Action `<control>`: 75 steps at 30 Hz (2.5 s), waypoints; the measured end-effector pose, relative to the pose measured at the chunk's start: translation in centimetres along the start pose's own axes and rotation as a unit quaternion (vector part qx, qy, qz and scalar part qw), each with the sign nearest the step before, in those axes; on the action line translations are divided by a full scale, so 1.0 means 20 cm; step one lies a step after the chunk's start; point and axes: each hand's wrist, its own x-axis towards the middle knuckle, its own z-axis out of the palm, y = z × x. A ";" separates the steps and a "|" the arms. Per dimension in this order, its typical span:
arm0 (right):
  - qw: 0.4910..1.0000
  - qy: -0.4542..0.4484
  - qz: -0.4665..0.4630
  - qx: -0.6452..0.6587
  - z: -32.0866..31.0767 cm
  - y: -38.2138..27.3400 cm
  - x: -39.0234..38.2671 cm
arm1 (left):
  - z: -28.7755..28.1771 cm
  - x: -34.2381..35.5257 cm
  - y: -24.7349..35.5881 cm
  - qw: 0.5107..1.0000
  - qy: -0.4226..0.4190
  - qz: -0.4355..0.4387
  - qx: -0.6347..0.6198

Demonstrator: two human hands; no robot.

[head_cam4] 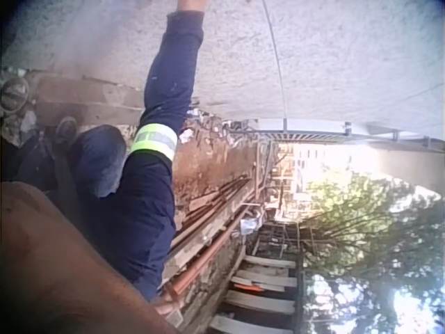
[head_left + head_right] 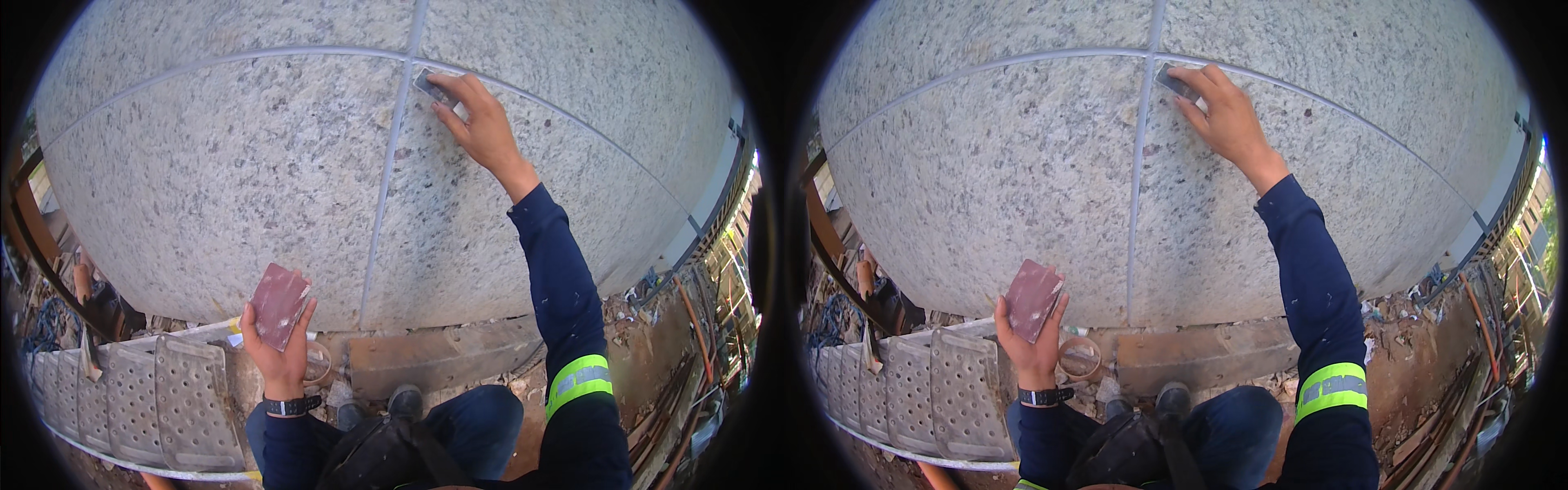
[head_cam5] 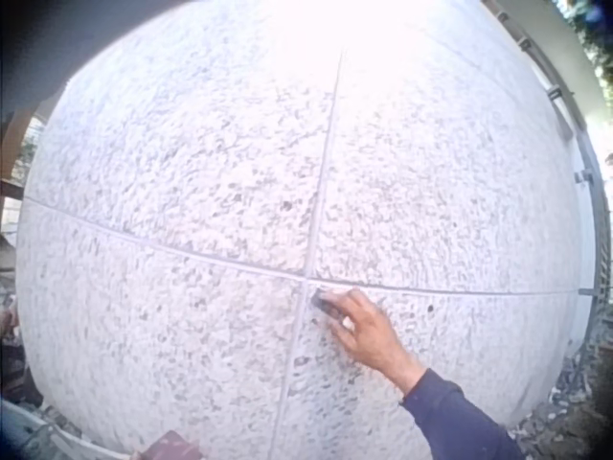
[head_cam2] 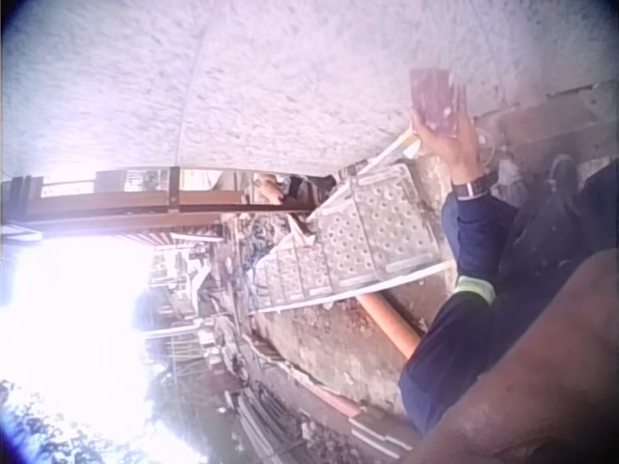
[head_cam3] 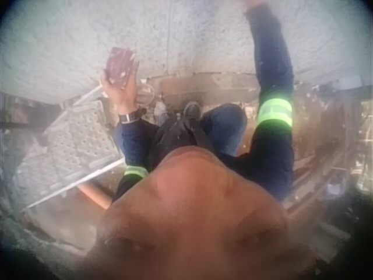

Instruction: The person sands a large curved concrete surface using a sanding block and sandpaper. They repeatedly rub the surface along seams and flat areas, occasionally switching between tools and adjusting grip.

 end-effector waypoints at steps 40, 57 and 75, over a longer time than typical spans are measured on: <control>0.976 -0.017 -0.076 -0.204 -0.07 -0.12 0.24 | -0.03 0.01 0.01 1.000 -0.003 -0.001 -0.012; 0.997 0.071 0.011 0.030 0.11 -0.06 0.08 | -0.04 0.01 -0.01 1.000 -0.010 -0.006 -0.003; 0.998 0.006 0.065 -0.009 0.15 -0.13 0.02 | -0.05 0.00 0.00 1.000 -0.010 -0.002 -0.002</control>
